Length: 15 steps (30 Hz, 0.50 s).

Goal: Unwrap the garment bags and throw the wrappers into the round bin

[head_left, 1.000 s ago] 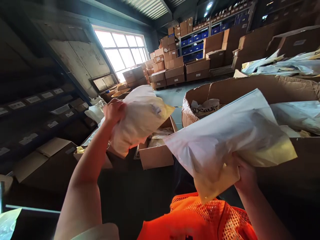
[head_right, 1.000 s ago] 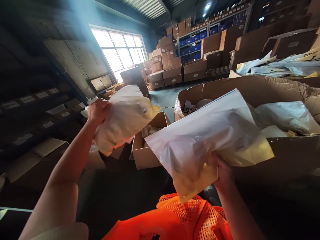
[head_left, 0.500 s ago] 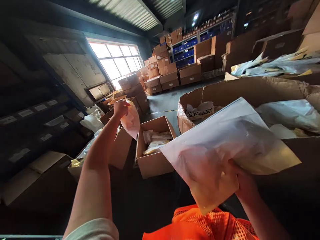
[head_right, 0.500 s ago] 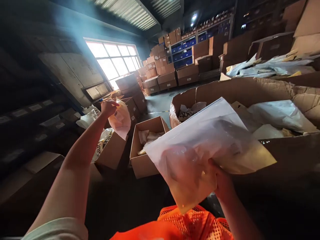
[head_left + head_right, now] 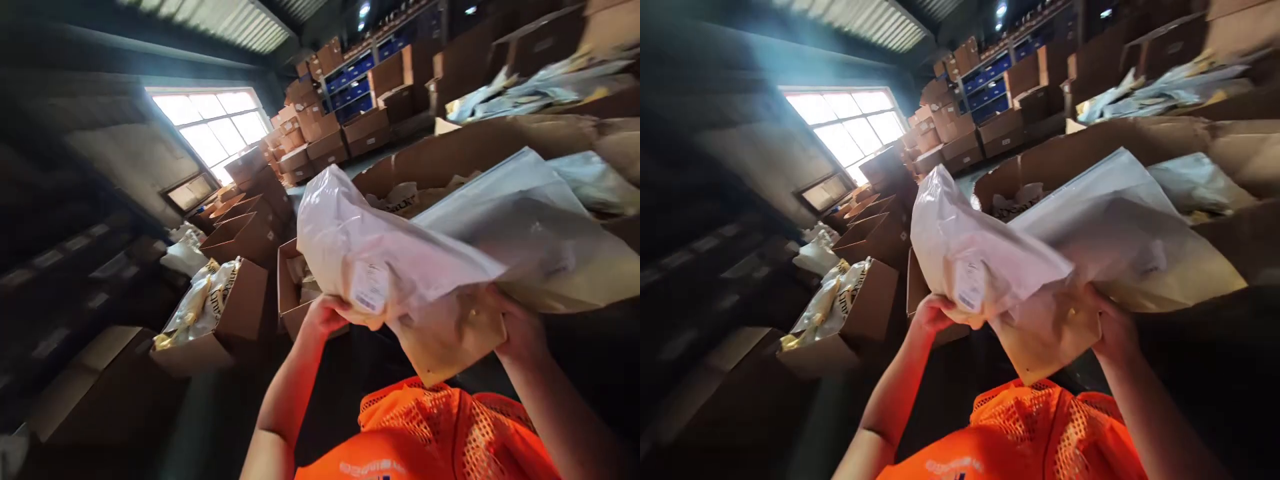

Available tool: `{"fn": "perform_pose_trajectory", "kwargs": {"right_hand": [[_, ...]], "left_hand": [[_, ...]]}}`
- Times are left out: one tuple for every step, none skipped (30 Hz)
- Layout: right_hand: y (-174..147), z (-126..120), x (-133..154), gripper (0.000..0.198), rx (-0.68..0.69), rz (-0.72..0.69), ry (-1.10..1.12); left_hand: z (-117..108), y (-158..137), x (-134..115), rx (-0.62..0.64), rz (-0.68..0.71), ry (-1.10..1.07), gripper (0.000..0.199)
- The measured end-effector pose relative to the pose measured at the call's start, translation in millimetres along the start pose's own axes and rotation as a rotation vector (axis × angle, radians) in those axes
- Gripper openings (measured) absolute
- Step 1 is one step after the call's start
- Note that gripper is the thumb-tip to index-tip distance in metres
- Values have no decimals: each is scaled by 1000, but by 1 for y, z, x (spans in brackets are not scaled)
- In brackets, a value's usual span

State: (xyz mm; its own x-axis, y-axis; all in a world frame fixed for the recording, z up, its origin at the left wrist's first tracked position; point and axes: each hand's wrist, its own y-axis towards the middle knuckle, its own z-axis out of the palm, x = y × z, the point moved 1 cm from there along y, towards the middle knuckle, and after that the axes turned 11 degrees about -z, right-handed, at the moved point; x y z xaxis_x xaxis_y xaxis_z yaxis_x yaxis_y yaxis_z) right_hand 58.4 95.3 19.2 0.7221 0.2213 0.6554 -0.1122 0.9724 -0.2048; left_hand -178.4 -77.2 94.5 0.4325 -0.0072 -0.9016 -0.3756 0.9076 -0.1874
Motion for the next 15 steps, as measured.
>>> {"fn": "perform_pose_trajectory", "kwargs": {"right_hand": [[3, -4, 8, 21, -8, -31, 24], [4, -8, 16, 21, -16, -59, 54], [4, -12, 23, 23, -22, -80, 88], [3, -15, 29, 24, -28, -100, 120], [2, -17, 34, 25, -35, -120, 149], [1, -19, 38, 26, -47, -147, 173], [0, -21, 41, 26, -58, -171, 191], [-1, -23, 44, 26, -64, -192, 206], [-2, -25, 45, 26, -61, -207, 216], [-2, -27, 46, 27, -52, -220, 224], [-2, -28, 47, 27, -36, -230, 231], [-2, -29, 47, 27, -11, -234, 238], [-2, -30, 47, 27, 15, -233, 248], [-2, -31, 48, 27, 34, -233, 263], [-2, -31, 48, 27, 46, -233, 277]], "left_hand": [[16, 4, 19, 39, -67, -20, 34], [31, 6, 33, 60, -104, -58, 37], [45, 7, 42, 68, -122, -107, 40], [57, 7, 47, 65, -129, -155, 44], [68, 7, 50, 54, -124, -193, 48], [78, 6, 50, 45, -118, -209, 51], [85, 4, 50, 36, -114, -212, 52], [91, 2, 50, 28, -109, -205, 50], [94, 0, 51, 24, -97, -194, 45], [97, -3, 51, 22, -86, -179, 40], [98, -6, 51, 22, -84, -161, 36], [99, -8, 52, 25, -92, -140, 34], [99, -10, 52, 29, -102, -122, 35], [100, -12, 52, 32, -115, -105, 38], [100, -14, 51, 35, -123, -93, 42]]}}
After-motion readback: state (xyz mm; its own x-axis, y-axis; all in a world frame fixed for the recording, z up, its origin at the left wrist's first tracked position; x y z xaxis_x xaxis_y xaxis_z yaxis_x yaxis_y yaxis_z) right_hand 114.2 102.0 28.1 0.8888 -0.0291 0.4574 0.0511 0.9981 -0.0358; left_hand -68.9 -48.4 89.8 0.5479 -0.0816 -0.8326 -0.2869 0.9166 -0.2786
